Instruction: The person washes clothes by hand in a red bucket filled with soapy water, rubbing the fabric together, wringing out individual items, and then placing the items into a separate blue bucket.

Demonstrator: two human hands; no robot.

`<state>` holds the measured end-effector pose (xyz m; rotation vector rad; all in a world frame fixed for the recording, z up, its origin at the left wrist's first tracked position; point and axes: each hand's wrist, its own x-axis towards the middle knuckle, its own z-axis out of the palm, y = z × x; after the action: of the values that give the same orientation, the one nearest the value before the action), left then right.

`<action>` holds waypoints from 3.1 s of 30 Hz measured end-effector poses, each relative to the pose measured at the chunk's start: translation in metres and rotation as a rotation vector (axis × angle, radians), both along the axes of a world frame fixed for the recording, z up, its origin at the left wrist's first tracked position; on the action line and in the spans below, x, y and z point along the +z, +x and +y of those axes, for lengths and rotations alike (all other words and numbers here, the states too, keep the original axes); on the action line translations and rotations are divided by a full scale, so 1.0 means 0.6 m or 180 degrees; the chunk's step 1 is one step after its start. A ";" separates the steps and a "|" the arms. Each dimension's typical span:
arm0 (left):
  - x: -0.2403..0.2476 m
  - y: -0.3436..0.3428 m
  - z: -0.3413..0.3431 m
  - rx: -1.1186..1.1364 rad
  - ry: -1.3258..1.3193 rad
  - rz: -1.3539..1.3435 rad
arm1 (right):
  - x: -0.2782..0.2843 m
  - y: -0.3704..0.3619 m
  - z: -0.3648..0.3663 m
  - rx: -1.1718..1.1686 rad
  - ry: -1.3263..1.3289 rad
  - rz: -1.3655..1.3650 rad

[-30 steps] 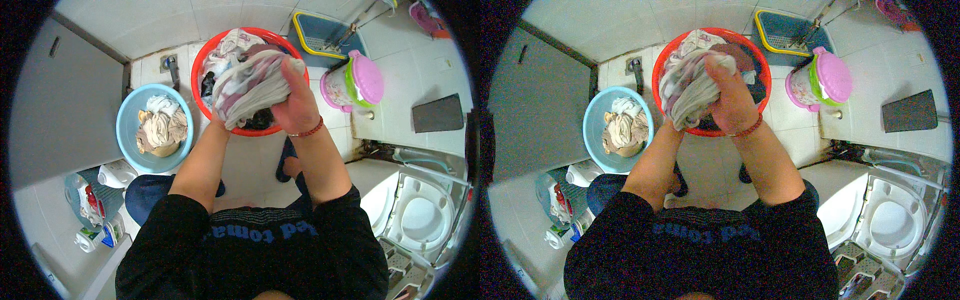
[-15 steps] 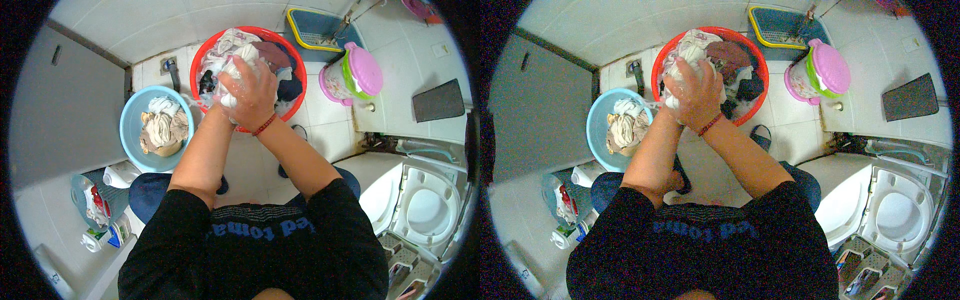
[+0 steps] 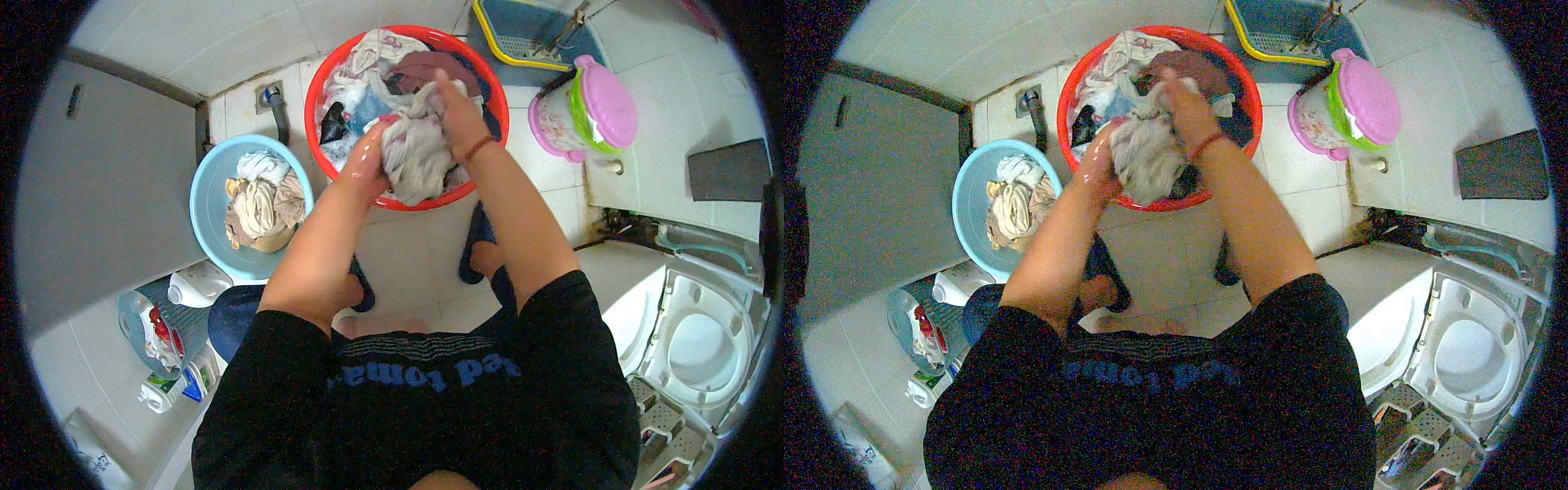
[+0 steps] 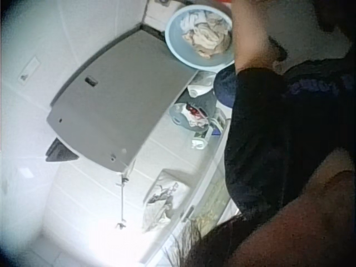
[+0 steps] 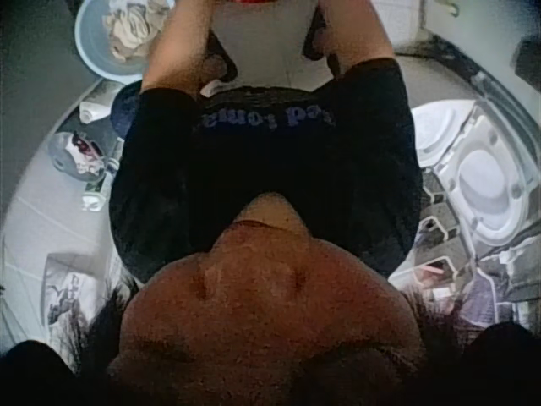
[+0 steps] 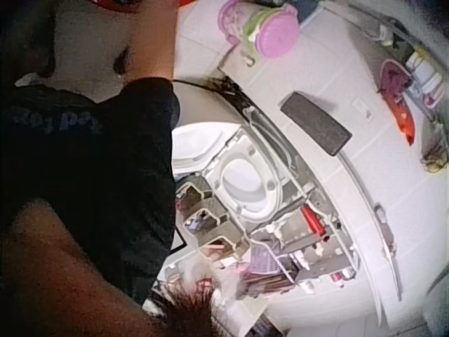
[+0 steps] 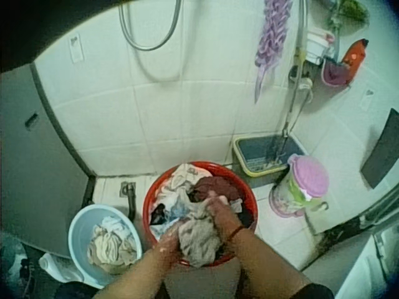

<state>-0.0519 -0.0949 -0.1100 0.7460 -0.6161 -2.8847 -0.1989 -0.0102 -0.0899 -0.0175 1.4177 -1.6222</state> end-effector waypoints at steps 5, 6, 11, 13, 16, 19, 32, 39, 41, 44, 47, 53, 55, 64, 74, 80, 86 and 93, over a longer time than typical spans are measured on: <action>-0.114 0.054 -0.094 -0.0346 -0.1875 -0.1182 | -0.136 -0.043 0.086 0.0357 -0.0134 0.0550; -0.139 0.051 -0.098 -0.0615 -0.2671 -0.1394 | -0.162 -0.040 0.097 0.0514 -0.0149 0.0994; -0.203 0.014 0.000 -0.2283 -0.6288 -0.1967 | -0.264 0.028 0.106 0.2357 0.1962 0.4089; -0.209 -0.007 0.025 -0.3584 -0.6113 -0.2270 | -0.291 0.044 0.101 0.2890 0.2407 0.3857; -0.244 -0.030 0.030 -0.3829 -0.5786 -0.2522 | -0.333 0.042 0.084 0.3131 0.2556 0.3676; -0.322 -0.035 0.011 -0.3974 -0.4933 -0.2332 | -0.381 0.054 0.069 0.3465 0.2707 0.3651; -0.393 0.007 -0.011 -0.3120 -0.3658 -0.1890 | -0.435 0.014 0.015 0.4443 0.2638 0.2187; -0.202 0.019 0.016 -0.0182 0.0778 -0.1686 | -0.195 0.041 0.024 0.2149 0.0287 0.1320; -0.171 0.020 0.008 0.0035 0.0806 -0.1402 | -0.093 0.052 0.046 0.2087 -0.0489 0.0174; -0.135 0.018 -0.002 -0.0124 -0.0106 -0.0470 | 0.039 0.076 0.067 0.2699 -0.1056 0.0742; -0.075 0.007 0.004 0.0117 0.0566 0.0113 | 0.120 0.055 0.096 0.1984 -0.1072 0.0535; 0.118 -0.009 0.047 0.0102 0.0705 0.0667 | 0.117 0.015 0.100 0.0455 -0.1218 -0.0812; 0.161 -0.014 0.067 0.0094 0.0614 0.0840 | 0.102 0.021 0.090 0.0267 -0.1461 -0.1244; 0.236 -0.003 0.091 -0.0846 -0.1741 -0.0718 | 0.116 -0.013 0.075 0.0505 -0.1995 -0.1200; 0.242 -0.085 0.114 -0.2999 -0.6875 -0.1349 | 0.143 -0.042 0.083 0.0756 -0.0043 0.1478; 0.218 -0.098 0.127 -0.3478 -0.7440 -0.2012 | 0.127 -0.039 0.059 0.0962 0.1607 0.3469; 0.218 -0.075 0.088 -0.3385 -0.7647 -0.1995 | 0.095 -0.008 0.027 0.0568 0.1193 0.3721; 0.242 0.107 -0.144 -0.1076 -0.5216 -0.2402 | 0.050 0.003 0.016 0.0998 0.0357 0.3247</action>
<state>0.0125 -0.1814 0.0352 1.2363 -2.6602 -1.1293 -0.1969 -0.0008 -0.0602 -1.0744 2.1037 -1.2819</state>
